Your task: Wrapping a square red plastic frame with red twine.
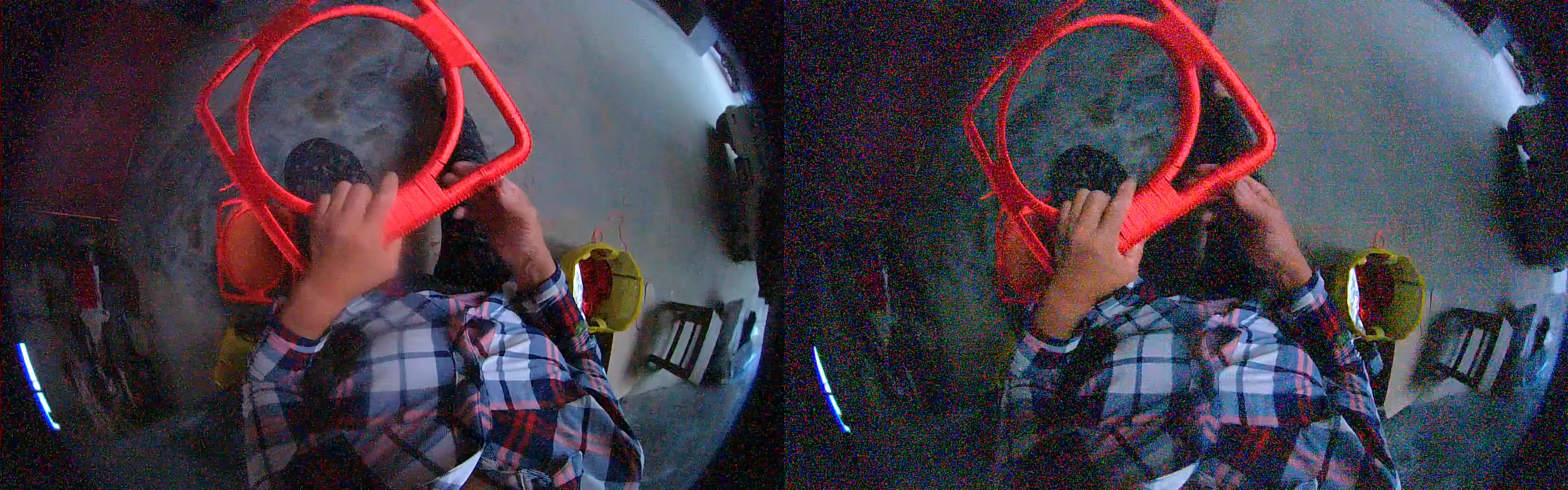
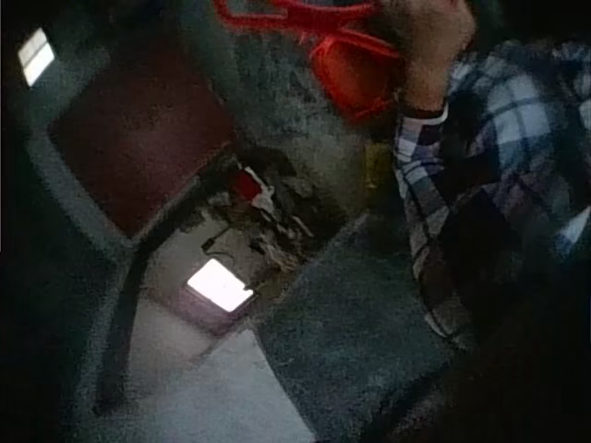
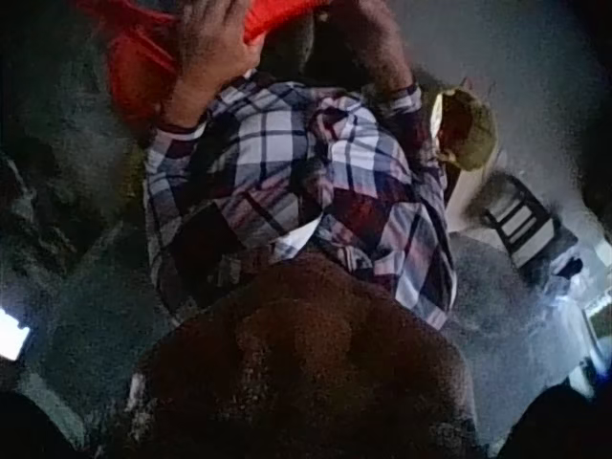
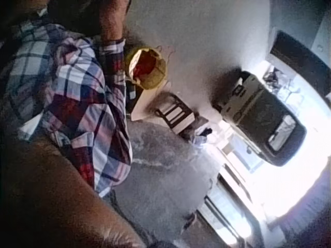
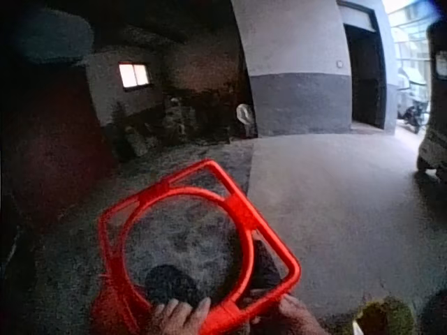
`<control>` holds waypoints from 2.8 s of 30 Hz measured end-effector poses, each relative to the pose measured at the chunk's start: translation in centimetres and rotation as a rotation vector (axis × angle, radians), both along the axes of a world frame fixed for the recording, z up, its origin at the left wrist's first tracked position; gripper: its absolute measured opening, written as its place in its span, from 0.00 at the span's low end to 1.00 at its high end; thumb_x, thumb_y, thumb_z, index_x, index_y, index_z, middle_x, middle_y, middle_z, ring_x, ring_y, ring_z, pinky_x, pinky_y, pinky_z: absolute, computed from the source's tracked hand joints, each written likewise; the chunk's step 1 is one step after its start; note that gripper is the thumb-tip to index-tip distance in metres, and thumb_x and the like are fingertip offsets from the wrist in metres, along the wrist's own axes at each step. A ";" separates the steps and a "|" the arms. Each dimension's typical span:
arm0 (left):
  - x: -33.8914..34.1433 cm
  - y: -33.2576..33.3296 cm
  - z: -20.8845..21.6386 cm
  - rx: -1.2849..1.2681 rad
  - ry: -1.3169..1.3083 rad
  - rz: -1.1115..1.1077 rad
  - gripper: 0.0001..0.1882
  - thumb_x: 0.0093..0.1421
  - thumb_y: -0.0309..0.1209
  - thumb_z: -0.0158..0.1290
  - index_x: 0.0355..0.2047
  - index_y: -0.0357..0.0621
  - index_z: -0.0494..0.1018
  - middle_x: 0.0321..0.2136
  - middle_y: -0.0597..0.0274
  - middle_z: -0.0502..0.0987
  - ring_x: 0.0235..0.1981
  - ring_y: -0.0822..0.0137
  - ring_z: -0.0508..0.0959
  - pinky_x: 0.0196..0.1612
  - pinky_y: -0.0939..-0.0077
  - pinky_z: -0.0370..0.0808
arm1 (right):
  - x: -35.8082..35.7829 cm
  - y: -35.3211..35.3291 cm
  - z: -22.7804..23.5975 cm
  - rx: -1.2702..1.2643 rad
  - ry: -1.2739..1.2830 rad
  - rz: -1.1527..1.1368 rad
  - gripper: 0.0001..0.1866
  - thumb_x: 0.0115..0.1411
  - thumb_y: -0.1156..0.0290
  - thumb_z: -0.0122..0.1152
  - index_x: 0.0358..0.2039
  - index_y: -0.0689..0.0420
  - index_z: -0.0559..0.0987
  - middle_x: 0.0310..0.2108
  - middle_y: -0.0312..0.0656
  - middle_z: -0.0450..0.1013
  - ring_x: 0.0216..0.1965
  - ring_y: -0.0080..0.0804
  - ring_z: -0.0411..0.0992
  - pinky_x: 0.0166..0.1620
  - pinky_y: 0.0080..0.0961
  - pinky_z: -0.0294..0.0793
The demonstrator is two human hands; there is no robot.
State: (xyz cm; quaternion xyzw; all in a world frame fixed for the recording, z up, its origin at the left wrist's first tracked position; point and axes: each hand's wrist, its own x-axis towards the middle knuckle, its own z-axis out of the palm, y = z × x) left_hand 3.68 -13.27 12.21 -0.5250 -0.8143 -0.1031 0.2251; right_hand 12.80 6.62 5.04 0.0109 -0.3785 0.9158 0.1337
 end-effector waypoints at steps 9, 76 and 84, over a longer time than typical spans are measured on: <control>5.4 -1.8 -7.2 0.038 -0.110 0.207 0.36 0.41 0.38 0.62 0.52 0.39 0.66 0.33 0.53 0.68 0.37 0.53 0.69 0.40 0.58 0.65 | -2.0 -2.3 -5.1 -0.017 -0.119 0.062 0.13 0.60 0.66 0.52 0.40 0.61 0.75 0.35 0.38 0.74 0.38 0.29 0.72 0.45 0.26 0.69; 0.5 -9.1 -8.6 1.509 -1.732 0.187 0.16 0.59 0.37 0.52 0.41 0.37 0.71 0.30 0.55 0.75 0.29 0.60 0.76 0.33 0.66 0.74 | 0.2 1.9 -8.1 -0.193 -0.385 0.127 0.16 0.47 0.69 0.59 0.37 0.62 0.76 0.34 0.43 0.75 0.35 0.33 0.74 0.44 0.30 0.73; -0.8 -9.9 -7.4 1.534 -1.698 0.263 0.15 0.56 0.28 0.52 0.44 0.38 0.69 0.33 0.58 0.74 0.32 0.62 0.75 0.35 0.66 0.74 | 0.3 1.1 -6.3 -0.079 -0.340 0.184 0.18 0.46 0.68 0.61 0.37 0.62 0.76 0.35 0.45 0.75 0.36 0.33 0.74 0.44 0.29 0.73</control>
